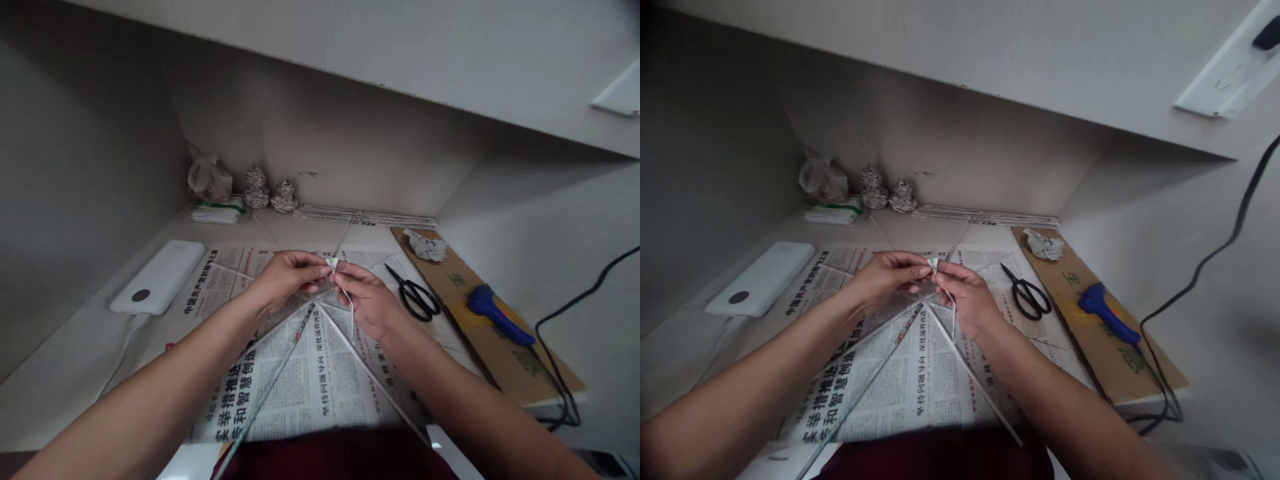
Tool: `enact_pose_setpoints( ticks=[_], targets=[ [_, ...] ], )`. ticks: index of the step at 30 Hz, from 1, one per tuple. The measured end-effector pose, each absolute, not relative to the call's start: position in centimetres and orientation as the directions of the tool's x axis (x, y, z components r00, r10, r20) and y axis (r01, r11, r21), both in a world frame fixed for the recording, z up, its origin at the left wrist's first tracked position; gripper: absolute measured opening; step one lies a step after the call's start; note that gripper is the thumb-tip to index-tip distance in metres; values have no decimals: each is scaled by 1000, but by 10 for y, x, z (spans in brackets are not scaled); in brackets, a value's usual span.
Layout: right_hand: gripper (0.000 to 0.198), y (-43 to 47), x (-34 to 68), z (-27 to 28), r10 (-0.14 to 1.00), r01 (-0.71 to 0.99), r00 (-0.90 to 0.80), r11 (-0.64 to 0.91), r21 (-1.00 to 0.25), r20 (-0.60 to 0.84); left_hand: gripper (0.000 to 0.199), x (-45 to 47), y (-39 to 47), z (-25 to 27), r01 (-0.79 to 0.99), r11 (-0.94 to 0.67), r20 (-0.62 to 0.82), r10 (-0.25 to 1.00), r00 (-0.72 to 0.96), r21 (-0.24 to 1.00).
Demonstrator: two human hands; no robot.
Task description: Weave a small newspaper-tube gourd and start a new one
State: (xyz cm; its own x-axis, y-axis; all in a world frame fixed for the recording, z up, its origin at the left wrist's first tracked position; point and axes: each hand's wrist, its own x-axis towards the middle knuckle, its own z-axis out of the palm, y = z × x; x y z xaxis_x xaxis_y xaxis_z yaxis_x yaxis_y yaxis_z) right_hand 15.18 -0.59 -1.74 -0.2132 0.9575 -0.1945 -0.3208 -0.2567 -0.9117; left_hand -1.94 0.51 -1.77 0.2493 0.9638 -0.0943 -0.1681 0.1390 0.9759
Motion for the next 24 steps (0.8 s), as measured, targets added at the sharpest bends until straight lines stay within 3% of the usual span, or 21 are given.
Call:
enact_pose_setpoints(
  ticks=[8,17,24],
  targets=[
    [31,-15,139,-26,986,-340,-158,-112,-934,-61,32,-11,1,-16,-160,113,-88,984,155,981],
    [21,-10,146,-20,986,-50,-67,151,-987,154,28,-5,-4,-16,-213,141,-100,976,193,967],
    [22,-7,161,-11,1000,-289,-2,-7,-957,-6,31,-4,-7,-11,-269,239,-162,947,279,933]
  ],
)
